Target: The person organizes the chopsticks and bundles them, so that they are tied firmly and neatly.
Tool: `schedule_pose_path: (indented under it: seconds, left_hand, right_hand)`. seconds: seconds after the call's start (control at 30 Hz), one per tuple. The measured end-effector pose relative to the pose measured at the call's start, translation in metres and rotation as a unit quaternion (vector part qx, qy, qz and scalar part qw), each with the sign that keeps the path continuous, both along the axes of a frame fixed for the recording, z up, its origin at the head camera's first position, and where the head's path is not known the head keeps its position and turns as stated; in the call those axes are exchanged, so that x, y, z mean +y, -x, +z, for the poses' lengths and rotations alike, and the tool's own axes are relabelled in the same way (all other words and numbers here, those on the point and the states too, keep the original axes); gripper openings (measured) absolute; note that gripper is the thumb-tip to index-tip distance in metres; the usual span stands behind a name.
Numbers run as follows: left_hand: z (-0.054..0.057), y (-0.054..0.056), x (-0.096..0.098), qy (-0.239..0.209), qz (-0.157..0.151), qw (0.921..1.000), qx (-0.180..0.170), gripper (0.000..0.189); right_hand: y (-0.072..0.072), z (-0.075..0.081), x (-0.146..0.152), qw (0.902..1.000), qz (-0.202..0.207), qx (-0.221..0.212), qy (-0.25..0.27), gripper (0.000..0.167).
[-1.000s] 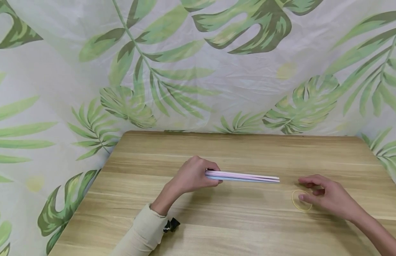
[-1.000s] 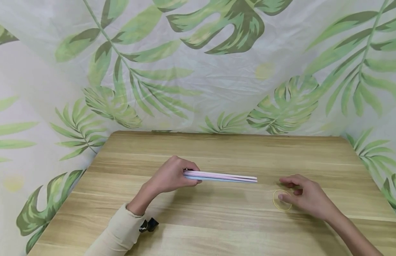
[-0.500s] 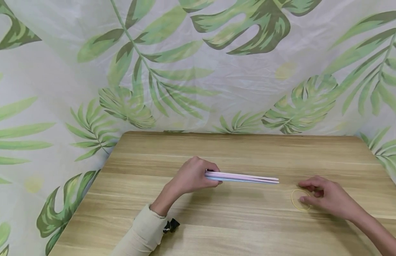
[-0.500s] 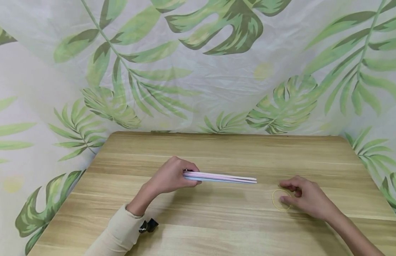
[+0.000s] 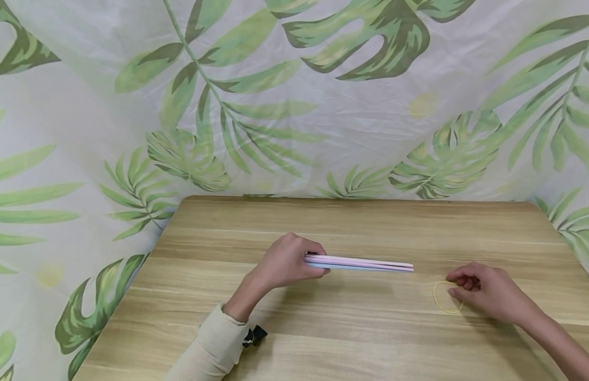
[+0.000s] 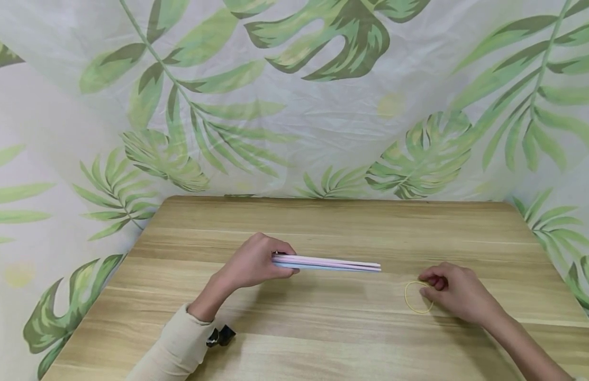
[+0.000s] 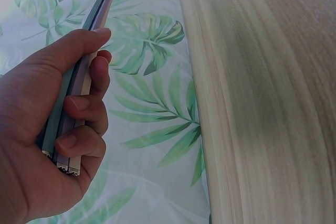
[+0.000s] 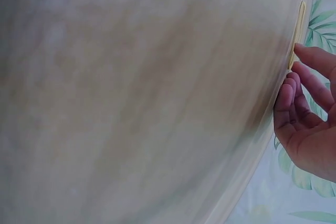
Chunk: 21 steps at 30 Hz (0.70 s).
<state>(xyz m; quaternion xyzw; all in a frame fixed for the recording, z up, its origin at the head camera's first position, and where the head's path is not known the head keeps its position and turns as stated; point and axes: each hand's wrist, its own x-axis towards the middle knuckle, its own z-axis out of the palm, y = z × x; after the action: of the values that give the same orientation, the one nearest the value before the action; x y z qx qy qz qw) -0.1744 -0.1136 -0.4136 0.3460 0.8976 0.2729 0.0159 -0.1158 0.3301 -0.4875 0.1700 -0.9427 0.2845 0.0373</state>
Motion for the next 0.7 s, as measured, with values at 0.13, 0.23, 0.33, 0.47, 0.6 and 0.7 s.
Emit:
schedule_pose_path:
  seconds: [0.13, 0.23, 0.33, 0.47, 0.6, 0.7]
  left_hand:
    - [-0.0001, 0.0003, -0.0002, 0.001, -0.002, 1.0, 0.001, 0.005]
    - [-0.0006, 0.0004, 0.0, 0.001, -0.002, 1.0, 0.001, 0.006]
    - [-0.0012, 0.0004, 0.0004, 0.001, -0.003, 1.0, 0.001, 0.006]
    - [-0.002, 0.0008, 0.0006, 0.002, -0.003, 1.0, 0.002, 0.006]
    - [-0.0023, 0.0011, 0.0007, 0.001, -0.003, 1.0, 0.004, 0.007]
    - [-0.0022, 0.0011, 0.0005, 0.0, -0.004, 1.0, 0.003, 0.007]
  right_hand:
    - [0.0008, 0.0015, -0.0014, 0.9998, -0.004, -0.02, -0.002, 0.014]
    - [0.0003, 0.0015, -0.0017, 0.9996, -0.002, -0.026, -0.001, 0.013]
    - [0.0001, 0.0008, -0.002, 0.9997, 0.001, -0.024, 0.0, 0.014]
    - [0.0013, 0.0011, -0.0025, 0.9997, 0.006, -0.025, -0.007, 0.013]
    - [0.0032, 0.0028, -0.0023, 0.999, 0.01, -0.036, -0.024, 0.009]
    - [0.0035, 0.0042, -0.0027, 0.9986, 0.015, -0.04, -0.033, 0.011]
